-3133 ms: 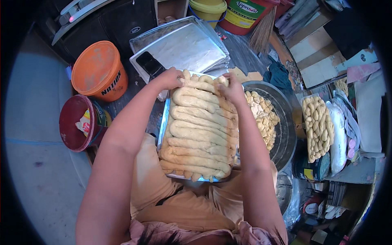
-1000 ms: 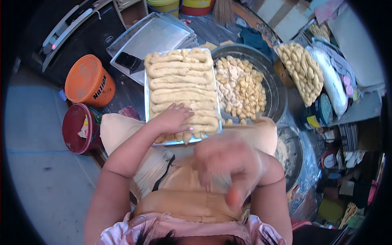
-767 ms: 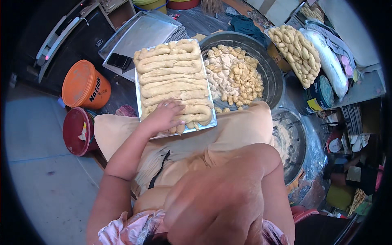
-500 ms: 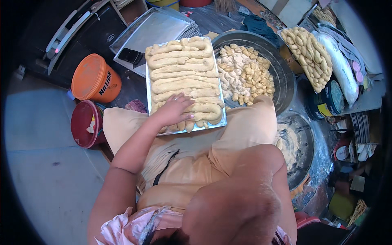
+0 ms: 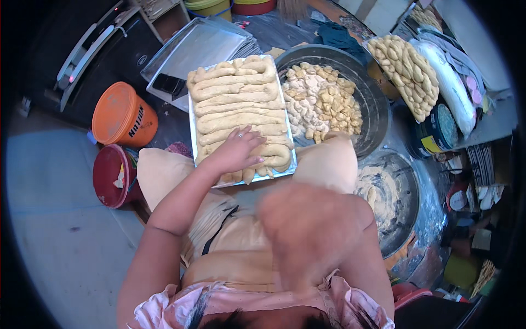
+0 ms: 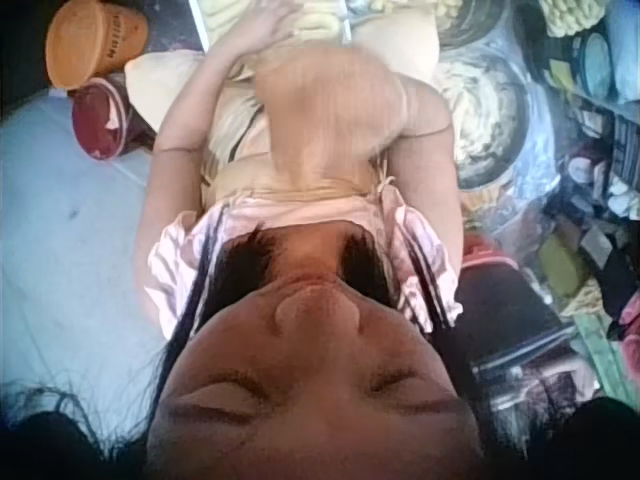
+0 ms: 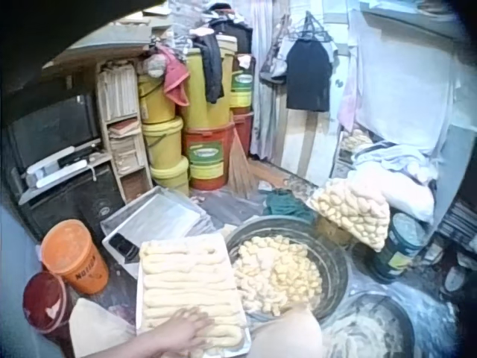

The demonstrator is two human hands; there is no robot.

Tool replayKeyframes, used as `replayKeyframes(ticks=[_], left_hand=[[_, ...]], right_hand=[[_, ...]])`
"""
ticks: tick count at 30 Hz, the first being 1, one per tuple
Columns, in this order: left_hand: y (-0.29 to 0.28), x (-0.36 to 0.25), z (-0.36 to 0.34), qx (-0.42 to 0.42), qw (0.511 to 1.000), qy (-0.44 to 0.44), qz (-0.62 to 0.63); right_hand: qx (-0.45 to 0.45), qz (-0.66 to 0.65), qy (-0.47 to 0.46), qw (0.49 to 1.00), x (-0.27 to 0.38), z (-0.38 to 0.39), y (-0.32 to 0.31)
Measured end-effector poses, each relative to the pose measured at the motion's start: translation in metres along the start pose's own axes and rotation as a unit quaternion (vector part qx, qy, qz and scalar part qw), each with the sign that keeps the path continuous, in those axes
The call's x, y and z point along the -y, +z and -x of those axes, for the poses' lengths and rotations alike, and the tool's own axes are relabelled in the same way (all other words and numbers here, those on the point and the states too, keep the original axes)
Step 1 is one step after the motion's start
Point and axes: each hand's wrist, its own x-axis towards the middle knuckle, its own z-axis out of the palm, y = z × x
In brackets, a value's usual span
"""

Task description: The person shapes dough pieces by hand by stretching, rolling, and twisting them, then arranges the formed dough strips onto a metal tray.

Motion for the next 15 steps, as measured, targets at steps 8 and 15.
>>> replayKeyframes(ticks=[8, 15], left_hand=[[-0.022, -0.102, -0.076, -0.04, 0.989, 0.138, 0.042], [0.019, -0.233, -0.183, -0.069, 0.943, 0.314, 0.079]], right_hand=[[-0.318, -0.534, 0.171, 0.764, -0.222, 0.018, 0.175], [-0.095, -0.329, 0.488, 0.803, -0.351, 0.233, 0.379]])
